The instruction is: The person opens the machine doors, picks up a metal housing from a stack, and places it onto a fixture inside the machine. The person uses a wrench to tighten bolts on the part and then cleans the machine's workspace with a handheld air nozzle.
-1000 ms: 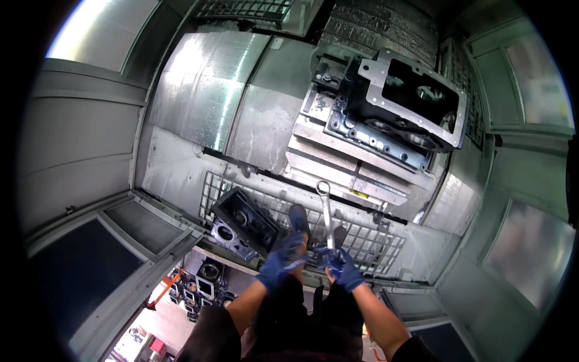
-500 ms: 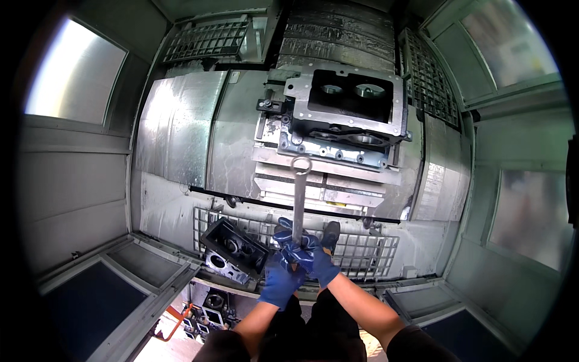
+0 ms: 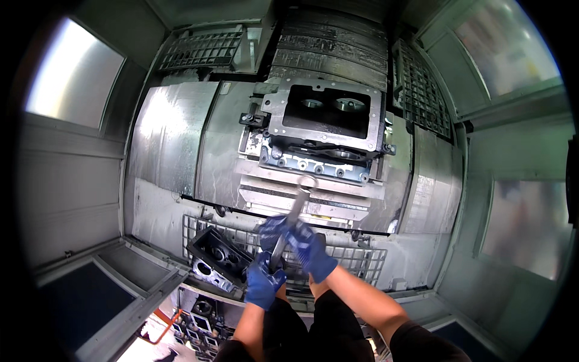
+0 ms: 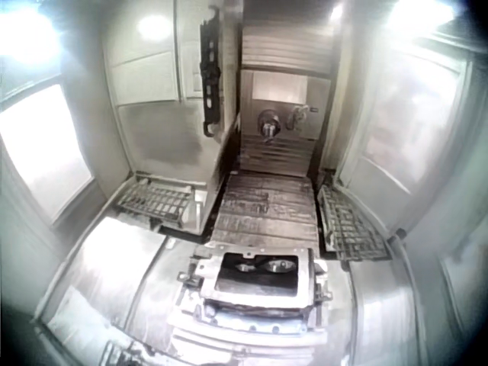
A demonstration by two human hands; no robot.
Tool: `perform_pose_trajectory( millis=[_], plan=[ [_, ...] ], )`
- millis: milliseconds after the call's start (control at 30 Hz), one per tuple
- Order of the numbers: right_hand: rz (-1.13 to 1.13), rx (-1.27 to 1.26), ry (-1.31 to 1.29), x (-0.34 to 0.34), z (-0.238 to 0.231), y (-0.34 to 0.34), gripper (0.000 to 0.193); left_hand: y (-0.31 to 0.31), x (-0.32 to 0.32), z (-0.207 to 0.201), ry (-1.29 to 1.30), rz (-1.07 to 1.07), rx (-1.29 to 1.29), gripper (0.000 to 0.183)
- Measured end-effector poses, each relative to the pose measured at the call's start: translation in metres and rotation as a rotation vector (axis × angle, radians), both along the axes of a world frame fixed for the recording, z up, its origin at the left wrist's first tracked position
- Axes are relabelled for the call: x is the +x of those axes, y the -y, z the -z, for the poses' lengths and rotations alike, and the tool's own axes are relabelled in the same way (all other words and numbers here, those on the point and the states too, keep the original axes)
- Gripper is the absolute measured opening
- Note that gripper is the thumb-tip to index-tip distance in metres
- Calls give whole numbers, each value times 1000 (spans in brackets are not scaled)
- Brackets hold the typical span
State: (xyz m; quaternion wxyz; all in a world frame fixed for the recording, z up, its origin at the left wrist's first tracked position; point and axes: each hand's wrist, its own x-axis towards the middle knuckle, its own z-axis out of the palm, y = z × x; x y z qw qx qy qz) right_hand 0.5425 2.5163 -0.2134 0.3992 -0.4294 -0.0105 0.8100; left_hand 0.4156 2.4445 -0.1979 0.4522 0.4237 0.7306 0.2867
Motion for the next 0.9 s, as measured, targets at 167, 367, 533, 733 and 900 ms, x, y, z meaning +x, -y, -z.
perform_pose_trajectory(
  millis=[167,367,533,733,900],
  plan=[
    [9,220,-78,10,-12,-58,31,-8,-24,-17,-465,366,-32,33],
    [241,133,-197,-24,11,-60,32,-20,-44,19,-605,237,46,22],
    [-233,561,627,-18,4,-113,47,-70,-105,27,-756,62,145,17],
    [-1,1138,1837,78,-52,-247,52,-169,-225,25,-1049,132,133,16],
    [-325,795,2362,105,2,-262,69,-250,-261,77,-1105,139,283,20]
  ],
)
